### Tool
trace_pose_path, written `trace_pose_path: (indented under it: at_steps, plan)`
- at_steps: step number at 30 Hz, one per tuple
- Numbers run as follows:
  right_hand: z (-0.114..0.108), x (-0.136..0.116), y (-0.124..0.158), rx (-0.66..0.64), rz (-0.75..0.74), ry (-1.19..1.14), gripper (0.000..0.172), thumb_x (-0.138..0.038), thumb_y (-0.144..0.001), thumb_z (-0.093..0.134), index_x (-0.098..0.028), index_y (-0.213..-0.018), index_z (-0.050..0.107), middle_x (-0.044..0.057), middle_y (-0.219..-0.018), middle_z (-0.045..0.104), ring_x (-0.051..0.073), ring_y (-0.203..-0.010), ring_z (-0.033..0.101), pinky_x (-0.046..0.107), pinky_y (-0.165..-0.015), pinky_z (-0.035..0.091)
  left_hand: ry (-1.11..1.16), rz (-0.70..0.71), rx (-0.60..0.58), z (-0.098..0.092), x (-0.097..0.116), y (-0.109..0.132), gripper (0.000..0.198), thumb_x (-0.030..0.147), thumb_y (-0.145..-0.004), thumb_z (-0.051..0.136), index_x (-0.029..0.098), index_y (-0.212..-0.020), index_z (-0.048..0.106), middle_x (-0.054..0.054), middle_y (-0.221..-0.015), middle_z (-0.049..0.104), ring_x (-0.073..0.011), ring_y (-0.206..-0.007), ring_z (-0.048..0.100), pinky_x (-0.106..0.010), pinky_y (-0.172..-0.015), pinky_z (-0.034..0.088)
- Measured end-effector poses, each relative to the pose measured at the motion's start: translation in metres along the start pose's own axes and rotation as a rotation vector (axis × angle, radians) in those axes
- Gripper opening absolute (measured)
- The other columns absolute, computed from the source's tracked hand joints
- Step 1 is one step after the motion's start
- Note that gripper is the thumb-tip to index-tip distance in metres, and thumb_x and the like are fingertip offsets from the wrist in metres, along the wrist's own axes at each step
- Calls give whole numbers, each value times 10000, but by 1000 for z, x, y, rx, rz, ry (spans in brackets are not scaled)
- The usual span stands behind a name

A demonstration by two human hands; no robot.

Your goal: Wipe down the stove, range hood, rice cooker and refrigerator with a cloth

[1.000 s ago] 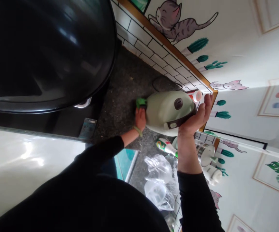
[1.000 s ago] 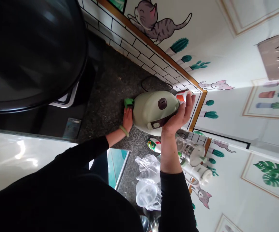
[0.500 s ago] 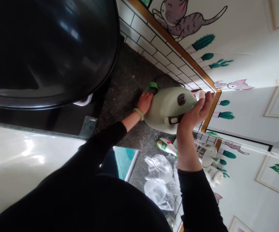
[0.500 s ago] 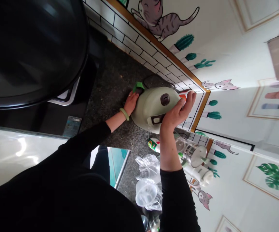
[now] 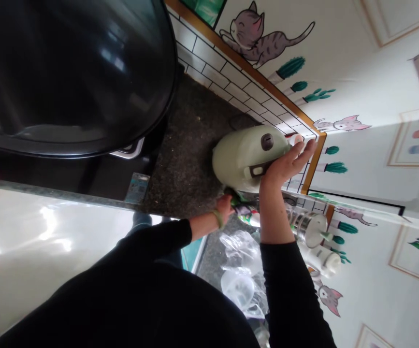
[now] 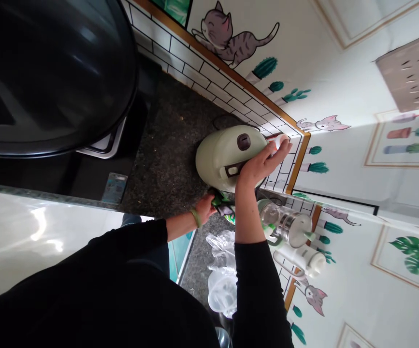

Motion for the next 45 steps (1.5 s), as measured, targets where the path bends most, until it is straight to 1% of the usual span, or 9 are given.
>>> trace_pose_path:
  at_steps: [4,8,14,18,22,27,35,40,45]
  plan:
    - [-34,8,55,24,-44,-54,692,-579,-1079,328,-139,-1607,402,177,-1727,345,274,-1642,296,550,-1357,232,-158,71,-11,-36,9,22,102,169,-867,634,211,-777,655,-39,-750,697,-232,-795,700,-450,-884,621]
    - [-74,26,111,11,-79,-71,662,-549,-1073,394,-134,-1585,454,194,-1731,356,263,-1642,309,570,-1348,240,-281,412,149,-65,64,11,141,198,-947,539,226,-908,673,-74,-1051,724,-242,-1171,658,-422,-1181,476]
    - [-90,40,147,3,28,-22,651,-508,-1069,377,-103,-1565,497,221,-1703,397,284,-1621,353,595,-1335,257,-823,1162,111,-9,138,-16,296,175,-1005,464,215,-1143,723,-140,-1466,584,-289,-1423,517,-474,-1255,409]
    - [-79,43,171,-40,148,-59,657,-518,-1064,357,-129,-1579,481,199,-1713,390,269,-1621,354,583,-1333,268,-856,1140,40,-10,100,1,313,180,-996,458,191,-1118,747,-168,-1441,571,-326,-1388,530,-512,-1226,439]
    - [-72,42,190,-127,223,-128,699,-524,-1049,380,-125,-1622,408,193,-1739,346,262,-1628,339,566,-1335,270,-887,1002,-289,-46,40,28,308,165,-938,506,267,-1022,785,-131,-1303,653,-315,-1253,619,-479,-1146,525]
    - [-92,40,164,-29,104,-68,622,-501,-1049,425,-113,-1524,530,216,-1695,410,278,-1614,364,584,-1322,278,-896,936,-222,-65,38,29,373,145,-936,461,239,-1093,786,-136,-1230,667,-284,-1157,649,-444,-1099,551]
    - [-75,37,50,-45,-430,47,632,-527,-1098,293,-230,-1651,363,122,-1766,265,271,-1688,146,612,-1339,187,-1090,1304,-160,-1,122,13,433,105,-931,475,196,-1235,771,-130,-1312,582,-289,-1277,570,-443,-1160,492]
    - [-27,35,-11,-110,-476,67,713,-617,-1103,214,-217,-1688,297,121,-1777,202,294,-1700,0,634,-1345,97,-1217,1269,-218,-13,98,27,449,113,-943,485,201,-1304,737,-134,-1311,575,-286,-1229,589,-431,-1111,523]
    - [-22,30,-7,-135,-425,92,747,-664,-1102,168,-230,-1686,336,112,-1774,243,298,-1693,36,622,-1356,107,-1134,1160,-232,-20,82,34,432,69,-926,437,170,-1209,748,-137,-1186,616,-266,-1119,620,-406,-1057,551]
Point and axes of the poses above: each hand's wrist, its own y-axis away from the middle knuckle, its own z-axis out of the palm, x = y × z, the point moved 2 cm from there along -y, towards the middle knuckle
